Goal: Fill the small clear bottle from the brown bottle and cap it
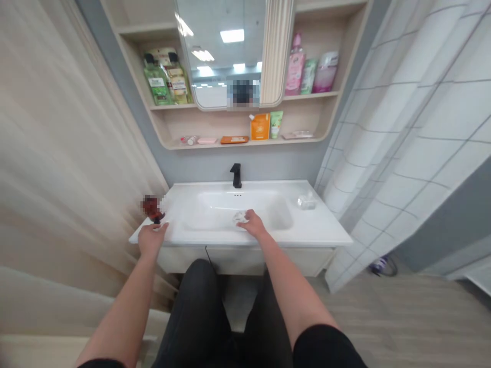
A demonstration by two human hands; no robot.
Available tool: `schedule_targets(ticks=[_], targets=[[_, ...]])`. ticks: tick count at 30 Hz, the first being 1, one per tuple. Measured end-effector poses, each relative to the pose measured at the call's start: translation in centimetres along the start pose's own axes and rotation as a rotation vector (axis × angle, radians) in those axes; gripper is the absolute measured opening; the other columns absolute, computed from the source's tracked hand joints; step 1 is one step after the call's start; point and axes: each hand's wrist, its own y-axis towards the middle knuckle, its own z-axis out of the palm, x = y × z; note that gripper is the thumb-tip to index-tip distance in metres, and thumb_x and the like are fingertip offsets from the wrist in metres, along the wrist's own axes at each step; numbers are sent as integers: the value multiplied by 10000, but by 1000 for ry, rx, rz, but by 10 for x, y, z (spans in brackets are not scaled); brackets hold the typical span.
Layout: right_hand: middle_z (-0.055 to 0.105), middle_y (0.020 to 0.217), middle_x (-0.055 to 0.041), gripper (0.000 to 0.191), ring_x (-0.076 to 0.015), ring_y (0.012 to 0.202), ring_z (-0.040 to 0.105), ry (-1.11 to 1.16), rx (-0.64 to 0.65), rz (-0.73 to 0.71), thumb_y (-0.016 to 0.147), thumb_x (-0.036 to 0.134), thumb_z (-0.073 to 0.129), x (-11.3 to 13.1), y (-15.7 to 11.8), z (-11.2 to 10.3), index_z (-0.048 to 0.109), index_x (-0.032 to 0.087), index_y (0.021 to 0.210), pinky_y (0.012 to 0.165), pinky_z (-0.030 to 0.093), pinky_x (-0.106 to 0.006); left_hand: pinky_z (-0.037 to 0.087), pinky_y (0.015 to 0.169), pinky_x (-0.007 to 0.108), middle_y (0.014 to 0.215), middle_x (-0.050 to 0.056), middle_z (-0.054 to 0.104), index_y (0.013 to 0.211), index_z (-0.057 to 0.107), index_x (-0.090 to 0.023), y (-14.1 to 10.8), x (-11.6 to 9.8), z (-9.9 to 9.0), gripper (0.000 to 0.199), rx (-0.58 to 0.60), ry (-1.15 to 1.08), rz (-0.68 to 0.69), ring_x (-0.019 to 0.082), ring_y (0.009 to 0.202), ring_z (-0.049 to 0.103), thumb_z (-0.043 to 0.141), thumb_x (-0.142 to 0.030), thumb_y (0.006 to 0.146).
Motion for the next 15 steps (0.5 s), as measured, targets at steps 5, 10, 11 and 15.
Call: schedule_targets(ticks=[5,10,11,15], targets=[[763,1078,-59,651,-328,1053,755,27,-12,9,609,546,954,1,-1,-1,572,273,1059,962,580,-488,538,971,518,1112,221,720,999,788,-165,-6,-3,3,453,54,140,46,406,1093,682,652,-589,913],[764,1047,-46,647,-330,1029,753,55,-34,-4,599,571,951,0,-1,-1,582,273,1039,952,584,-498,519,1059,526,1179,211,698,1186,710,-130,4,-6,-2,521,-101,108,25,400,1190,655,673,-581,928],[766,1039,-46,649,-332,1027,755,67,-38,-4,597,572,953,0,-1,-1,586,275,1042,950,587,-500,509,1087,522,1215,210,693,1244,676,-118,13,-7,-4,560,-151,77,4,391,1220,646,692,-579,925],[771,1047,-50,637,-327,1031,756,110,-40,5,600,557,956,4,-1,-3,594,274,1042,966,587,-496,491,1112,479,1353,216,655,1432,503,-67,66,-13,-14,877,-144,-63,-109,356,1290,628,886,-535,797]])
